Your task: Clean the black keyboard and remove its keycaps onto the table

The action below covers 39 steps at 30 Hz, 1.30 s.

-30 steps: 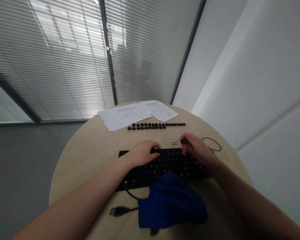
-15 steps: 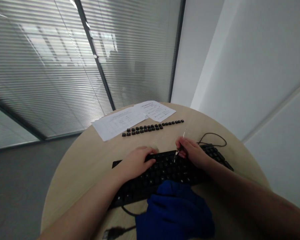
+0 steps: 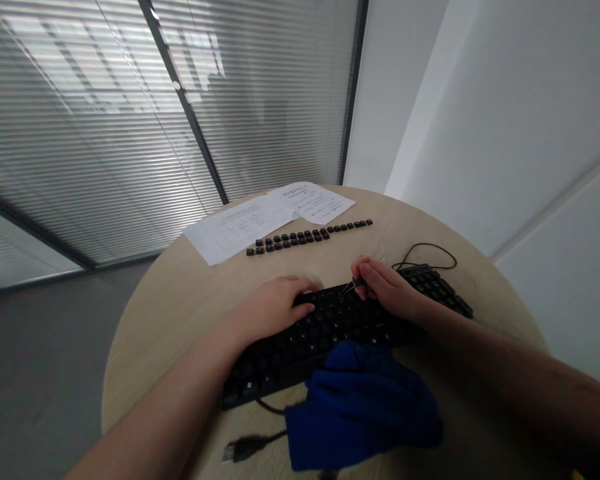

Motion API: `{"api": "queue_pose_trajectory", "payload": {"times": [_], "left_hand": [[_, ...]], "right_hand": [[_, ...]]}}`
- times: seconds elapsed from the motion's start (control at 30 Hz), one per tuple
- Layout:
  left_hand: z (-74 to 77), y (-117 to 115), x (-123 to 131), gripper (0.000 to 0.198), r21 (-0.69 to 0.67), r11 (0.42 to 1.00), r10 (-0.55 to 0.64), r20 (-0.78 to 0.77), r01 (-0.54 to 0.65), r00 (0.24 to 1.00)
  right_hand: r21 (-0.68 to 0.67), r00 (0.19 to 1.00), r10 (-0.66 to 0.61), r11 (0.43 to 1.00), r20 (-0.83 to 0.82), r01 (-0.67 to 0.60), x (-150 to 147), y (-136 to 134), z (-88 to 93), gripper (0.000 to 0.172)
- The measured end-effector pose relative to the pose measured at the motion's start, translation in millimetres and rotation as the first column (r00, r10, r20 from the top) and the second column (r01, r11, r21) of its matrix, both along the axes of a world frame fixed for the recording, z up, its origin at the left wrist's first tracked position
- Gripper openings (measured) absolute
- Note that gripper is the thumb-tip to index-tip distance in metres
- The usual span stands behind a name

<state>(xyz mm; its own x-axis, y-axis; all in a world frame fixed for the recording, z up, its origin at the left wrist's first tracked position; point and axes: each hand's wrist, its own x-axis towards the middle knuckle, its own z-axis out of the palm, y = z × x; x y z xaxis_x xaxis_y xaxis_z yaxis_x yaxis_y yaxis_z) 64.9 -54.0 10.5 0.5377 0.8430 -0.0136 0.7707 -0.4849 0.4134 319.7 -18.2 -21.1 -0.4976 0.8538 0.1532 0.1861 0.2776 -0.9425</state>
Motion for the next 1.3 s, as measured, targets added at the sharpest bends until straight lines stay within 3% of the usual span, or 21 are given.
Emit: {"api": "queue_pose_trajectory", "payload": {"times": [0.3,0.77,1.0,1.3], "left_hand": [[-3.6,3,-1,0.031,-0.017,1.000,0.004,0.033,-0.003,0.999],[-3.5,0,3,0.032,0.063,0.998,0.028,-0.048,-0.025,0.998],[-6.0,1,2,0.031,0.075,0.997,0.025,-0.040,-0.022,0.999],[-6.7,1,1,0.033,0.070,0.997,0.043,-0.043,-0.040,0.998]], "right_hand": [[0.048,0.998,0.025,0.998,0.066,-0.028,3,2,-2.6,0.045],[0.108,0.977,0.069,0.990,0.204,-0.092,0,-3,5.5,0.039],[0.316,0.934,0.060,0.932,0.351,-0.178,-2,-10,12.6,0.020],[0.387,0.943,0.058,0.902,0.329,-0.190,-5,-8,8.6,0.019]]}}
